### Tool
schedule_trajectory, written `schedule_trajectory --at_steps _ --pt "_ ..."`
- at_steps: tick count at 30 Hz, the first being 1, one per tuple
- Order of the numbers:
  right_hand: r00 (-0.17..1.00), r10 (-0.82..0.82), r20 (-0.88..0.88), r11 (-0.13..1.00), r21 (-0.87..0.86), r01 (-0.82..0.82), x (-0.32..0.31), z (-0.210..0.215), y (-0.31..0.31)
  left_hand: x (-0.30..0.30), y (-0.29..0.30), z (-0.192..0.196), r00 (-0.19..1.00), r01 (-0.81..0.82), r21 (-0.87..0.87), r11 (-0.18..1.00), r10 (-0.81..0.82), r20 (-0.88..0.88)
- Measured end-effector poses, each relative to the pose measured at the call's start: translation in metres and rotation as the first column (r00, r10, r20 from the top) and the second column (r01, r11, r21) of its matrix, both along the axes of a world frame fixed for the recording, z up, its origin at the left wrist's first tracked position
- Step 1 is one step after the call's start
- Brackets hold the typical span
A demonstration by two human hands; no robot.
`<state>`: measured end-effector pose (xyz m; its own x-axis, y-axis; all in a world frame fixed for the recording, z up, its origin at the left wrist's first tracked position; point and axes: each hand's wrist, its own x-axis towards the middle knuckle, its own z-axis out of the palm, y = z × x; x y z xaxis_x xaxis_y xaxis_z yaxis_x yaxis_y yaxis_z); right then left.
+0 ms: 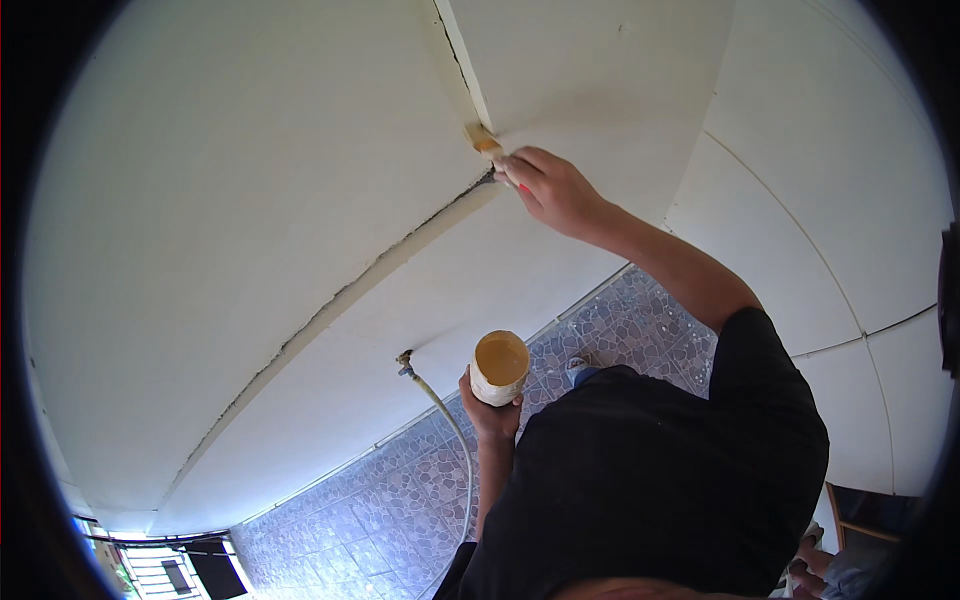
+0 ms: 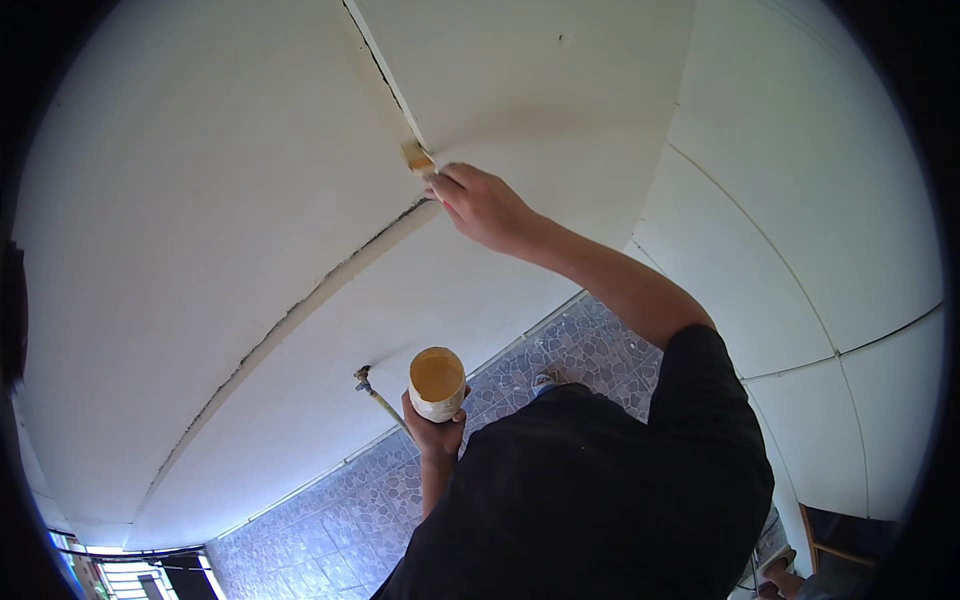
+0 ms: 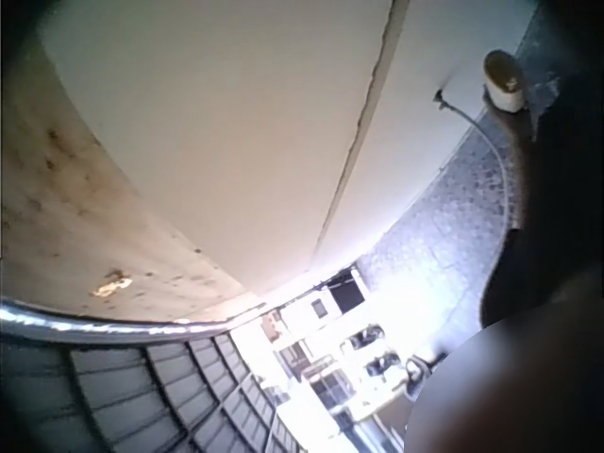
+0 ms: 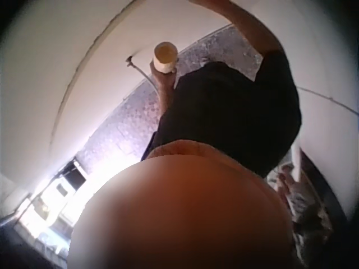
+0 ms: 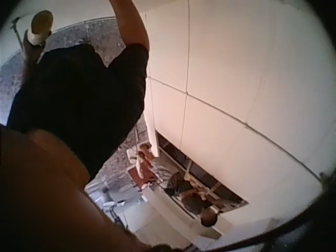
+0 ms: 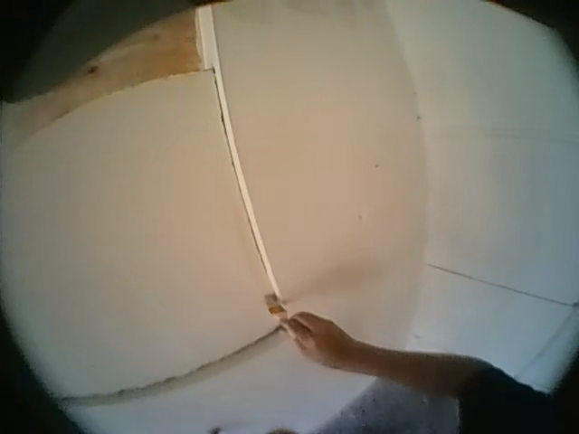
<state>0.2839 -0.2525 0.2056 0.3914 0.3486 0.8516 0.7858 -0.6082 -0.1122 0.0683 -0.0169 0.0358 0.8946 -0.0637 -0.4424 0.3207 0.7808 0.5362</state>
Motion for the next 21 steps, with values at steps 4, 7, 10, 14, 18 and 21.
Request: schedule_trajectory --at_steps 4,7,10,14,18,21 --pt "0.987 -0.015 -0.162 0.999 -0.041 0.009 0.0 0.012 -0.002 0.002 -0.003 0.0 1.0 -0.01 0.009 1.0 0.01 -0.003" --pt "0.998 -0.013 -0.061 0.999 -0.051 0.01 0.021 0.066 -0.003 0.003 -0.005 0.0 1.0 0.03 -0.01 1.0 -0.03 0.004" --pt "0.997 -0.013 0.08 1.0 -0.023 0.015 0.027 0.13 0.005 0.001 -0.006 -0.001 0.999 0.04 -0.035 0.999 -0.04 0.005" --pt "0.948 -0.003 0.317 0.995 0.094 -0.029 0.031 0.162 0.001 -0.001 -0.007 -0.005 0.998 0.052 -0.051 0.997 -0.051 0.024" --pt "0.953 0.039 0.302 0.999 -0.002 -0.04 0.038 0.104 0.0 -0.004 -0.004 0.002 0.997 0.068 -0.031 0.997 -0.067 0.035" --pt "0.972 0.077 0.222 0.997 -0.041 -0.069 0.019 0.044 0.001 -0.006 -0.002 0.006 0.999 0.045 -0.04 0.998 -0.045 0.002"
